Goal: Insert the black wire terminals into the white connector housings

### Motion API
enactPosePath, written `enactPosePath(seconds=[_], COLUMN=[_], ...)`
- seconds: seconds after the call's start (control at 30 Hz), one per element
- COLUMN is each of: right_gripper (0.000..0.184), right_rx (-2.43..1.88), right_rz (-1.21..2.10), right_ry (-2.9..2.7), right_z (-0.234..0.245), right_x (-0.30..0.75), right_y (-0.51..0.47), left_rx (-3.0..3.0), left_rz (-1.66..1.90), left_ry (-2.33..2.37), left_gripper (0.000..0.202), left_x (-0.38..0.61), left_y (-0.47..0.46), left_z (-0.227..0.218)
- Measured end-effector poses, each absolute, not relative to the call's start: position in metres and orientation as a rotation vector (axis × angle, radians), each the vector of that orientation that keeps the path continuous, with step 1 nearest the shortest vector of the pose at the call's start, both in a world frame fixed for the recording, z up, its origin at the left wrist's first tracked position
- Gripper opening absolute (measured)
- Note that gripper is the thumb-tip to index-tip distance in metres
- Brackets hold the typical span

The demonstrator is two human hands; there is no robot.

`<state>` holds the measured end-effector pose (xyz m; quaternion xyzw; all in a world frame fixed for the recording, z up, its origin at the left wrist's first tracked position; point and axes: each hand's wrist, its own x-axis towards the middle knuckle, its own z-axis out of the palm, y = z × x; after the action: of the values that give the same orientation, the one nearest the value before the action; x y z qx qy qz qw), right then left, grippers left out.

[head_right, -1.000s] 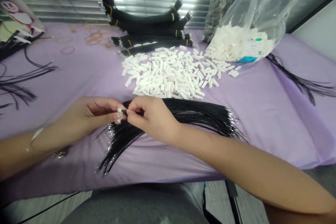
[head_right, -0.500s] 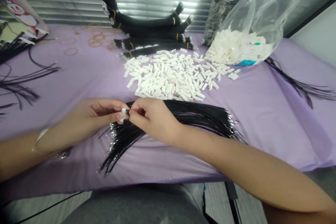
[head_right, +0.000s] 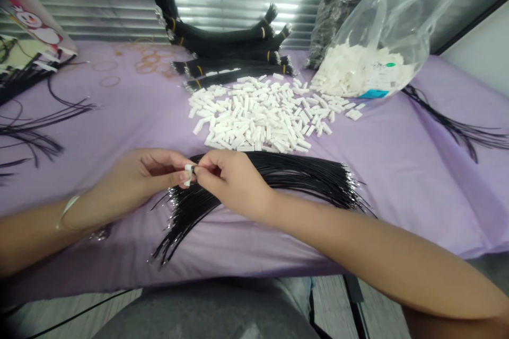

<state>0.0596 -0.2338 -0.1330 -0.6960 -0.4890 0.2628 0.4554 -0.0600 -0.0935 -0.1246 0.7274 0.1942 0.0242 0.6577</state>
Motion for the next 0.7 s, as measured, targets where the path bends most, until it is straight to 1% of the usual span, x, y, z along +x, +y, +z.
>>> enactPosePath(seconds=[0.13, 0.23, 0.27, 0.37, 0.43, 0.53, 0.6, 0.7], right_gripper=[0.017, 0.009, 0.006, 0.01, 0.009, 0.018, 0.018, 0.018], right_rx=[-1.71, -1.712, -1.714, -1.7, -1.693, -1.757, -1.838, -1.924], right_rz=[0.641, 0.517, 0.447, 0.152, -0.096, -0.445, -0.569, -0.584], right_ry=[-1.214, -1.274, -1.306, -1.507, -1.735, -1.996, -2.063, -2.089], right_z=[-0.133, -0.135, -0.136, -0.139, -0.139, -0.136, -0.133, -0.129], right_x=[0.061, 0.062, 0.063, 0.068, 0.072, 0.076, 0.076, 0.073], right_y=[-0.234, -0.235, -0.235, -0.237, -0.237, -0.237, -0.236, -0.235], left_rx=[1.583, 1.537, 1.522, 1.468, 1.441, 1.436, 1.437, 1.428], left_rz=[0.062, 0.029, 0.018, 0.029, 0.041, 0.037, 0.031, 0.01], left_ry=[0.434, 0.411, 0.407, 0.394, 0.392, 0.422, 0.458, 0.488], left_gripper=[0.013, 0.018, 0.02, 0.03, 0.032, 0.034, 0.035, 0.03], left_x=[-0.06, -0.06, -0.06, -0.06, -0.059, -0.058, -0.058, -0.057], left_y=[-0.091, -0.087, -0.085, -0.082, -0.082, -0.083, -0.084, -0.086], left_z=[-0.128, -0.133, -0.134, -0.137, -0.137, -0.135, -0.133, -0.131])
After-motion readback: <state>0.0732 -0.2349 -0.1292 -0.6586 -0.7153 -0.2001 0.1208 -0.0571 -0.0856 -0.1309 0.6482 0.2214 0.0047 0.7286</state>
